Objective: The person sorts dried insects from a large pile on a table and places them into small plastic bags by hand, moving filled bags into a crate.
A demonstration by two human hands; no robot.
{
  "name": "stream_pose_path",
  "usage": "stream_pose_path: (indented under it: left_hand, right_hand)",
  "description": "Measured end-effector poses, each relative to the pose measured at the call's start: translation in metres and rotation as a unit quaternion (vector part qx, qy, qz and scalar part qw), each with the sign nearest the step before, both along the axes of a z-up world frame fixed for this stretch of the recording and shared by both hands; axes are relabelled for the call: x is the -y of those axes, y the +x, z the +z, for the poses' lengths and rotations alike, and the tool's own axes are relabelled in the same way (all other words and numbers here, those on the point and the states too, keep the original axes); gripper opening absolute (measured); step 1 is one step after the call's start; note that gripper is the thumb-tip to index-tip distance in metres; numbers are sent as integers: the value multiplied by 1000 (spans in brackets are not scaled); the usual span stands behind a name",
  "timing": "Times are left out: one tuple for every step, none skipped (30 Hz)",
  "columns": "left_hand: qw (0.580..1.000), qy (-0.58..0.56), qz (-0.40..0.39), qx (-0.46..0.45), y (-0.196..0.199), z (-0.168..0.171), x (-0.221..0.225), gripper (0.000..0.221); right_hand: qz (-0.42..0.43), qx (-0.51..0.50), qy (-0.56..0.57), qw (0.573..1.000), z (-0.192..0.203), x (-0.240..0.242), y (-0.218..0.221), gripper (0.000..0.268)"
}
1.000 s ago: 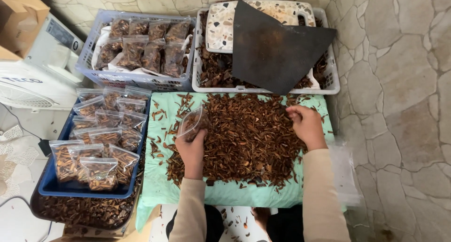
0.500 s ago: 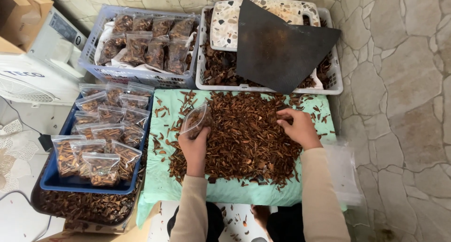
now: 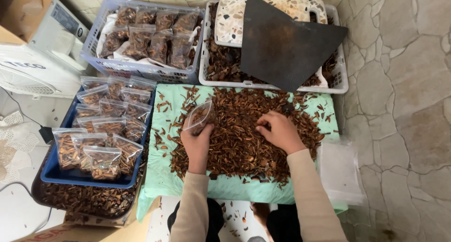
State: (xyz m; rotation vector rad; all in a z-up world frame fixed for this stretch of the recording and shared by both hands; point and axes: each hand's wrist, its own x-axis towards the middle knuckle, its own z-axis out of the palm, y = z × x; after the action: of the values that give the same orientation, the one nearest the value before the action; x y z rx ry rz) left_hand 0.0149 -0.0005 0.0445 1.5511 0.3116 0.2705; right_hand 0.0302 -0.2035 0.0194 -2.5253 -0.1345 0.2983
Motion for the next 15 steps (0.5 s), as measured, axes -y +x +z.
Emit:
stream_pose_path:
  left_hand:
    - [1000, 0, 0, -4, -1, 0, -1, 12]
    - [1000, 1, 3, -6, 0, 1, -1, 11]
    - [1000, 1, 6, -9, 1, 1, -1, 10]
    - [1000, 0, 6, -6, 2, 4, -1, 10]
    - [1000, -4, 1, 3, 2, 6, -1, 9]
    - [1000, -8, -5, 5, -1, 7, 0, 10]
    - [1000, -8, -6, 2, -2, 5, -1, 10]
    - [1000, -6, -1, 2, -1, 4, -1, 11]
    - [1000, -5, 3, 2, 0, 3, -2, 12]
    - [1000, -5, 5, 3, -1, 4, -2, 12]
    - [1000, -4, -1, 9, -2, 5, -2, 11]
    - [1000, -3, -8, 13, -3, 5, -3, 11]
    - [1000, -3, -8, 12, -4, 7, -3, 11]
    - [1000, -5, -6, 6, -5, 8, -2, 12]
    - [1000, -6, -4, 0, -5, 9, -2, 12]
  right_hand:
    - [0, -4, 0, 1000, 1, 0, -2, 17]
    - [0, -7, -1, 1000, 3, 0, 0, 15]
    - [0, -10, -2, 1000, 5, 1, 1, 13]
    - [0, -7, -3, 1000, -1, 5, 3, 13]
    - [-19, 1, 3, 1000, -7, 9, 5, 13]
    - [-39, 4, 8, 999, -14, 13, 2, 12]
    - [-40, 1, 7, 999, -19, 16, 2, 12]
    - [-52, 18, 20, 998, -24, 19, 5, 11]
    - [-64, 35, 32, 997, -28, 22, 7, 11]
    - [-62, 36, 32, 997, -23, 19, 7, 11]
    - [-58, 28, 49, 997, -17, 16, 7, 13]
    - [-56, 17, 66, 996, -13, 13, 5, 16]
    - [-56, 17, 66, 996, -13, 9, 5, 16]
    - [-41, 17, 57, 997, -13, 5, 4, 16]
    - [-26, 17, 49, 998, -13, 2, 4, 17]
